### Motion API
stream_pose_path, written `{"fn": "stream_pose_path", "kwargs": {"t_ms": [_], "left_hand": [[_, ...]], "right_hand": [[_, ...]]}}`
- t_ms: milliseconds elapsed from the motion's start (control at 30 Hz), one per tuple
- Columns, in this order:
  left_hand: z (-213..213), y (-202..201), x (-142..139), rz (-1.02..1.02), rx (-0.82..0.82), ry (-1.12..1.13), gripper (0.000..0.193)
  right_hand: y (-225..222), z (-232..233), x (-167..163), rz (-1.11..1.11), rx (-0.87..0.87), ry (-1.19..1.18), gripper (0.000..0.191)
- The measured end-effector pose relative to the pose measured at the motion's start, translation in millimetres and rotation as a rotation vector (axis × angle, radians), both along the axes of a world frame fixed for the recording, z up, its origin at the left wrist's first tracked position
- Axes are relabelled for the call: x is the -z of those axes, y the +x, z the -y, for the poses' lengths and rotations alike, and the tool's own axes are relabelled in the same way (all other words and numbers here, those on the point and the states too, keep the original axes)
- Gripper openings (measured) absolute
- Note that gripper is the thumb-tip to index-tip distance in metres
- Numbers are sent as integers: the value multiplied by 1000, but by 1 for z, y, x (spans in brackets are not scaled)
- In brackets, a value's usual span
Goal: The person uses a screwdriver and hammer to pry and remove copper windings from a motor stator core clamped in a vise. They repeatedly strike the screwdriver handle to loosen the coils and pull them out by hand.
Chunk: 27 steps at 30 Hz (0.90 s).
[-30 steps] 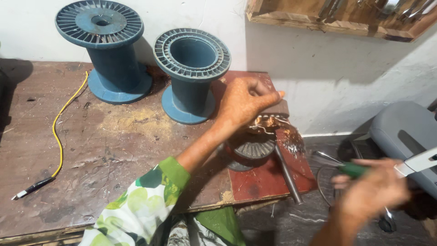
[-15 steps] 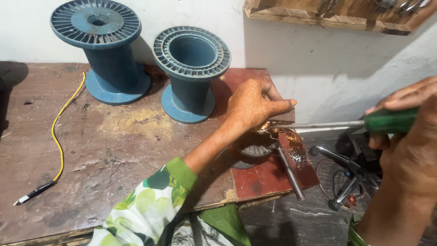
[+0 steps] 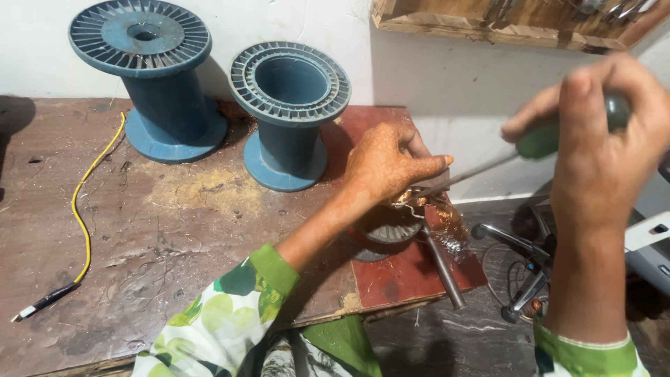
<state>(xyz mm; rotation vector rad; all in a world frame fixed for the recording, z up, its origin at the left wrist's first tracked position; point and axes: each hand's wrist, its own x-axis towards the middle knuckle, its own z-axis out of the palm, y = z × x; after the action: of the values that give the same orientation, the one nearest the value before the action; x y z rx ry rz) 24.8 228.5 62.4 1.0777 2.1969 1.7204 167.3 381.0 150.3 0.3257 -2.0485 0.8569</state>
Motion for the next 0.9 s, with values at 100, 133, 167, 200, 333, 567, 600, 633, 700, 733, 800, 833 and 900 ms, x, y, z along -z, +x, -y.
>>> {"fn": "stream_pose_path", "kwargs": {"t_ms": [100,133,167,200,333,567,600,633,700,733,800,833,900], "left_hand": [[0,0,0,46,-45,-8,38],[0,1,0,14,-41,7,37],[0,1,1,-16,-37,23,37],[0,1,1,-48,-35,40,37],[0,0,5,-168,-76,61,37],[-2,1,14,-316,-106,112,43],[-2,0,14,-346,-126,127,43],[-3,0,15,-322,-120,120,42],[-3,-1,15,-273,-105,108,41],[-3,-1,15,-283,-109,109,41],[-3,0,13,-309,-121,118,41],[-3,1,12,-271,-71,100,40],[-2,6,10,-192,28,61,38]], "right_hand": [[-27,-1,-5,-23,-92,-73,48],[-35,0,-6,-37,-117,-102,49],[-42,2,-5,-44,-122,-136,48],[-50,3,-6,-49,-140,-168,47],[-68,2,-7,-20,-197,-317,39],[-79,-14,-9,143,-306,-463,39],[-83,-16,-10,166,-335,-490,38],[-88,-18,-11,188,-363,-516,37],[-93,-24,-11,234,-404,-576,34],[-94,-27,-11,250,-413,-600,31],[-92,-32,-6,246,-398,-611,24],[-87,-34,-3,177,-361,-546,28],[-72,-34,10,31,-291,-465,31]]}}
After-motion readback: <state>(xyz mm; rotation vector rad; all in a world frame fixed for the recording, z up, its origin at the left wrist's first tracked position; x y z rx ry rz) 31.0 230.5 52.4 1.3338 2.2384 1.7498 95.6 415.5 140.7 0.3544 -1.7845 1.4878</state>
